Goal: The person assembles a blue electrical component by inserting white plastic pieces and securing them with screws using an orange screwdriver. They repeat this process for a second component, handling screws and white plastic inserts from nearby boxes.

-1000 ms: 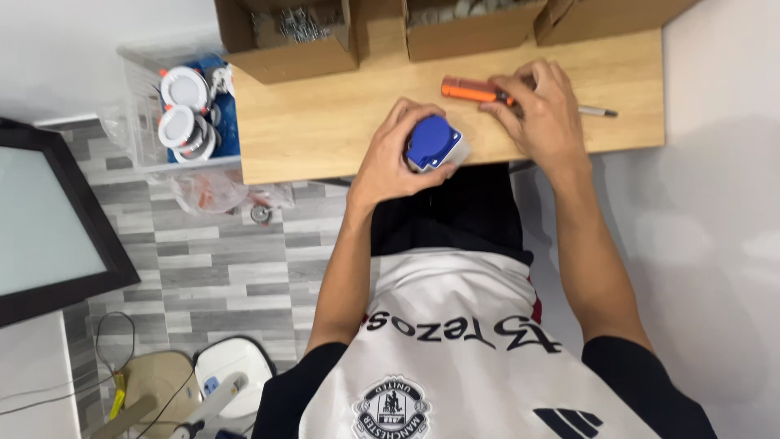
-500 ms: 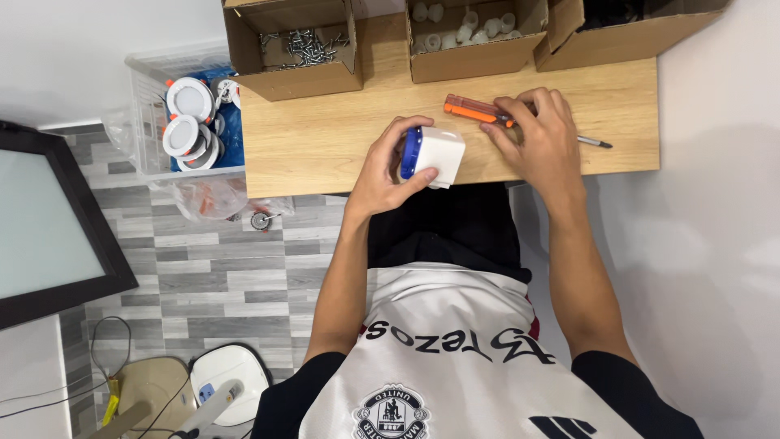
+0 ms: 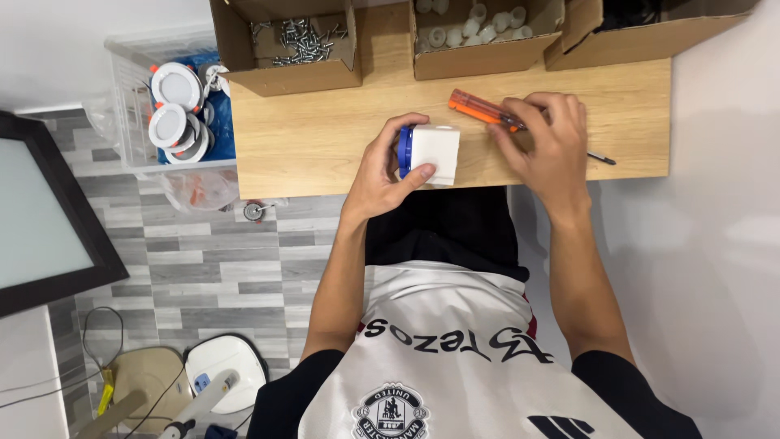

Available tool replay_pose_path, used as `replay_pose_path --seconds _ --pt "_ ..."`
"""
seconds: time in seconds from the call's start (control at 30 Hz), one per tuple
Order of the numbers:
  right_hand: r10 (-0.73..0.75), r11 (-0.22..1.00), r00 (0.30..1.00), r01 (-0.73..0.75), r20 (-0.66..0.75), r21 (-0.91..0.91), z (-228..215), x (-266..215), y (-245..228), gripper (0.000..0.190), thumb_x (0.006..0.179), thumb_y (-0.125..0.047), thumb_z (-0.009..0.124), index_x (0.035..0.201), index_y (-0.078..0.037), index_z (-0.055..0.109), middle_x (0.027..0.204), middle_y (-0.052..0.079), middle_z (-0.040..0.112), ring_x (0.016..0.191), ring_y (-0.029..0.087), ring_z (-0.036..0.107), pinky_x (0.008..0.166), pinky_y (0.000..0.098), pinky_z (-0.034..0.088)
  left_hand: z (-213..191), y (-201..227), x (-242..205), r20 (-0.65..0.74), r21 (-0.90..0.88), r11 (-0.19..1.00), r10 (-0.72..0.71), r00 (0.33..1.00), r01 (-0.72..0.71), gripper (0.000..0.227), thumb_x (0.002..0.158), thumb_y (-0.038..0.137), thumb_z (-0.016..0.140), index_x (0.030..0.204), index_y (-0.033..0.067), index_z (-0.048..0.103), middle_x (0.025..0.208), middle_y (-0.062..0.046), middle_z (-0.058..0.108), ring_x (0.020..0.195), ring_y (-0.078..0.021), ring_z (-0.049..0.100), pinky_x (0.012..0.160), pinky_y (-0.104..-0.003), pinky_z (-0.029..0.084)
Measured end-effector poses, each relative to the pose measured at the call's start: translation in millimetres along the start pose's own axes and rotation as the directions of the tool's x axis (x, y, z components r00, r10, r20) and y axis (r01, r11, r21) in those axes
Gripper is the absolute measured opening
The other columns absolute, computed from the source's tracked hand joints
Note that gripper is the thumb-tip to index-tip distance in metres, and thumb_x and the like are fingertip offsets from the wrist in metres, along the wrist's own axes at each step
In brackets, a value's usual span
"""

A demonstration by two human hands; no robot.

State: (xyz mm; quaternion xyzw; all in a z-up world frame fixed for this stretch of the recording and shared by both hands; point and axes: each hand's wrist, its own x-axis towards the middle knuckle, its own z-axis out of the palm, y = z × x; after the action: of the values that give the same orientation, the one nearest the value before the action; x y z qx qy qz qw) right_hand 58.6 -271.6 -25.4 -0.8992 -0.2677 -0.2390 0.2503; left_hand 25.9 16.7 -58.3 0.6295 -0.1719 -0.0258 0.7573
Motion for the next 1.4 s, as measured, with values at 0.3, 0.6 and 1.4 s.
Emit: replay_pose_path --seconds 0.3,0.6,1.4 --pt "0.124 0.834 0.984 -0.035 -0.125 0.551 27.2 14.9 -32.3 0.034 0.106 -0.03 0.081 0.126 -0.002 0.081 0.113 0.014 0.073 0.087 0.027 0.075 0.076 0.0373 0.059 -0.8 -1.9 -1.1 -0.054 -0.026 0.999 -0.028 0.998 0.026 0.064 0.099 0.014 0.085 0.153 0.0017 0.053 0.138 -0.016 0.063 0.123 -0.0198 0.066 0.103 -0.037 0.062" --pt "0.013 0.71 0.993 -0.092 0.117 0.698 25.0 21.3 -43.2 0.088 0.096 -0.05 0.086 0.157 0.005 0.055 0.132 0.028 0.068 0.087 0.034 0.074 0.064 0.0391 0.058 8.0 7.8 3.9 -0.068 0.036 0.996 0.079 0.995 -0.077 0.074 0.092 0.006 0.093 0.154 0.0023 0.053 0.146 -0.016 0.059 0.135 -0.0235 0.063 0.11 -0.038 0.059" --pt "-0.16 0.676 0.984 0.047 0.084 0.735 27.0 19.5 -50.7 0.089 0.096 -0.046 0.078 0.152 0.016 0.048 0.149 0.038 0.057 0.146 0.057 0.054 0.112 0.0605 0.051 7.3 38.3 -2.5 -0.106 0.241 0.949 0.234 0.966 -0.203 0.064 0.095 0.028 0.095 0.15 0.0124 0.065 0.142 -0.01 0.07 0.139 -0.0267 0.068 0.124 -0.046 0.051"
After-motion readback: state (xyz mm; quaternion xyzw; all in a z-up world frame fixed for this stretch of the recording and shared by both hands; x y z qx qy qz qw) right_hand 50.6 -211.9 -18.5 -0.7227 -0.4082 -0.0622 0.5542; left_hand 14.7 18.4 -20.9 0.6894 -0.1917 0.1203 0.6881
